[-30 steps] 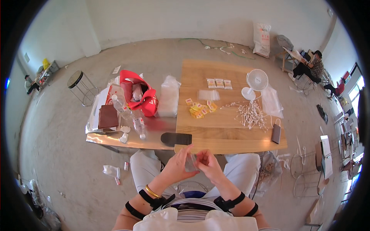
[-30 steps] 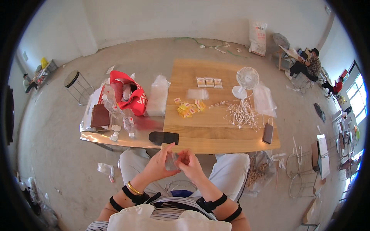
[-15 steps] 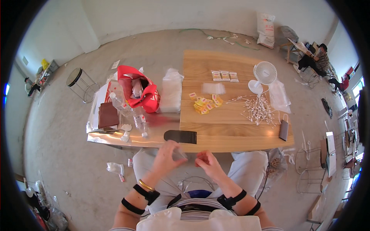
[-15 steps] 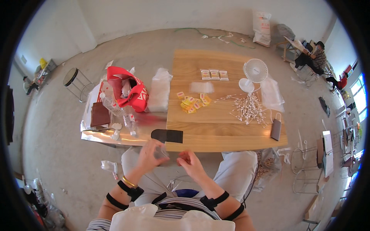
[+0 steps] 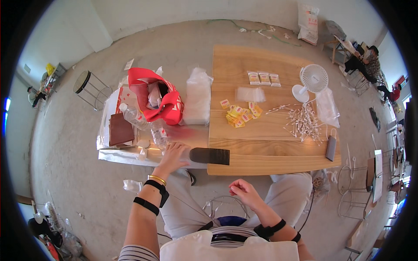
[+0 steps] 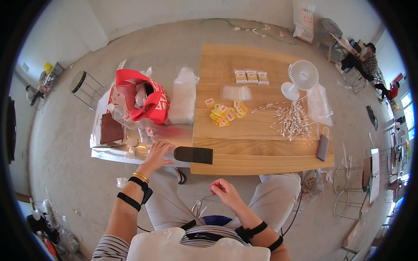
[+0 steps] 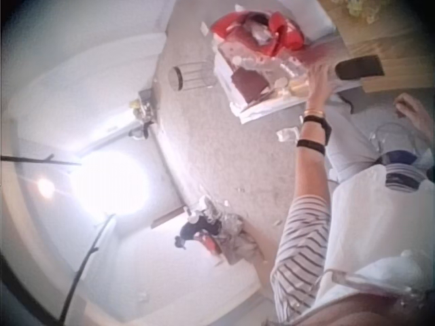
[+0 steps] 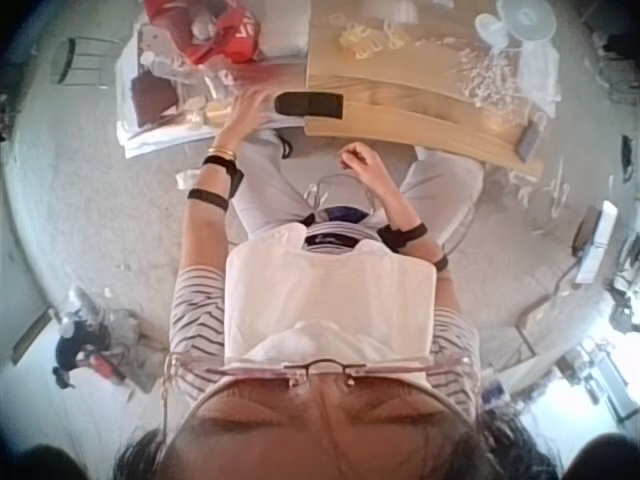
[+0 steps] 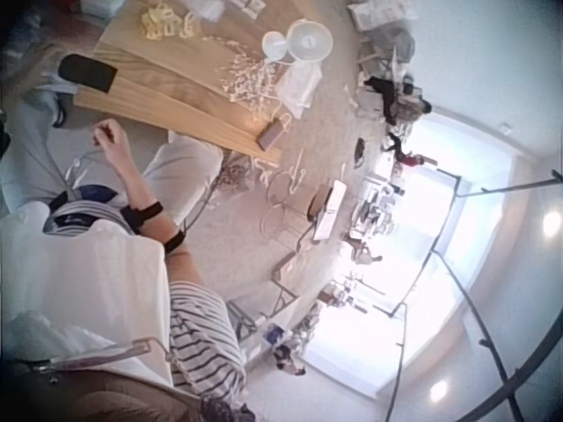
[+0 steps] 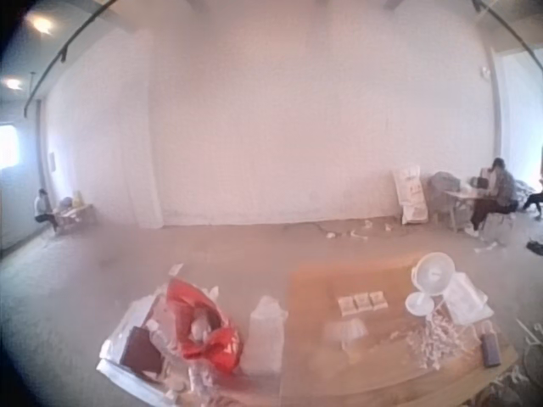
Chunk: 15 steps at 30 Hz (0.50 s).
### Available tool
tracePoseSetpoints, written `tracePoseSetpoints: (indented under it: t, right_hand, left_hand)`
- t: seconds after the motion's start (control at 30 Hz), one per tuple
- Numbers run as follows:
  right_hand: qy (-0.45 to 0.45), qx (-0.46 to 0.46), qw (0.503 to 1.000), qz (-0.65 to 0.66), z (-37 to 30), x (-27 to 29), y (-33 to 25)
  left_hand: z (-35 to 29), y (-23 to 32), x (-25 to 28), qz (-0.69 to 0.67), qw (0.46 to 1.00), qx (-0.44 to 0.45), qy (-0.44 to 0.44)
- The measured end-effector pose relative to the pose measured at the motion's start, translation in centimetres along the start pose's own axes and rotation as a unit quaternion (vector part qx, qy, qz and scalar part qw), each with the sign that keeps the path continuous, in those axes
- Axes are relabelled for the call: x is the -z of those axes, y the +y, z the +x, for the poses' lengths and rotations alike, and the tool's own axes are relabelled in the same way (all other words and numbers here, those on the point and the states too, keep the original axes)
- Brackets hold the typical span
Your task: Packing cotton swabs into small plastic bags.
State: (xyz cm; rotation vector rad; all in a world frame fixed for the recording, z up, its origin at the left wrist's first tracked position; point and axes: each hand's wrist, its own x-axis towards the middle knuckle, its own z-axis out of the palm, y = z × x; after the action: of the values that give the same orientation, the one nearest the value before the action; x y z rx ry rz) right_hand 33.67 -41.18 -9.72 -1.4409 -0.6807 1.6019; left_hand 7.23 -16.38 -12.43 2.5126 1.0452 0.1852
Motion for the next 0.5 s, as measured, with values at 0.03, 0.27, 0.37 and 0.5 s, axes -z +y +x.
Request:
tracePoseSetpoints:
  t: [0.03,0.27,0.37,0.5]
  right_hand:
    - [0.0,-0.002,1.0,0.001,0.1,0.1,0.2]
    - [0.002,-0.009,1.0,-0.003,0.2,0.6,1.4]
    - [-0.003,-0.012,1.0,-0.01,0.1,0.5,1.8]
    - [-0.013,-0.009,1.0,-0.001,0.1,0.5,2.5]
  left_hand:
    - [0.3,0.0,0.0,-0.02,1.0,-0.023,-0.003]
    - [1.7,1.8,0.1,-0.061,0.997,-0.036,-0.035]
    - [2.1,3.0,-0.1,-0.05,0.997,-0.059,-0.025]
    - [3.5,5.2,-0.4,-0.033,0.996,-0.058,-0.065]
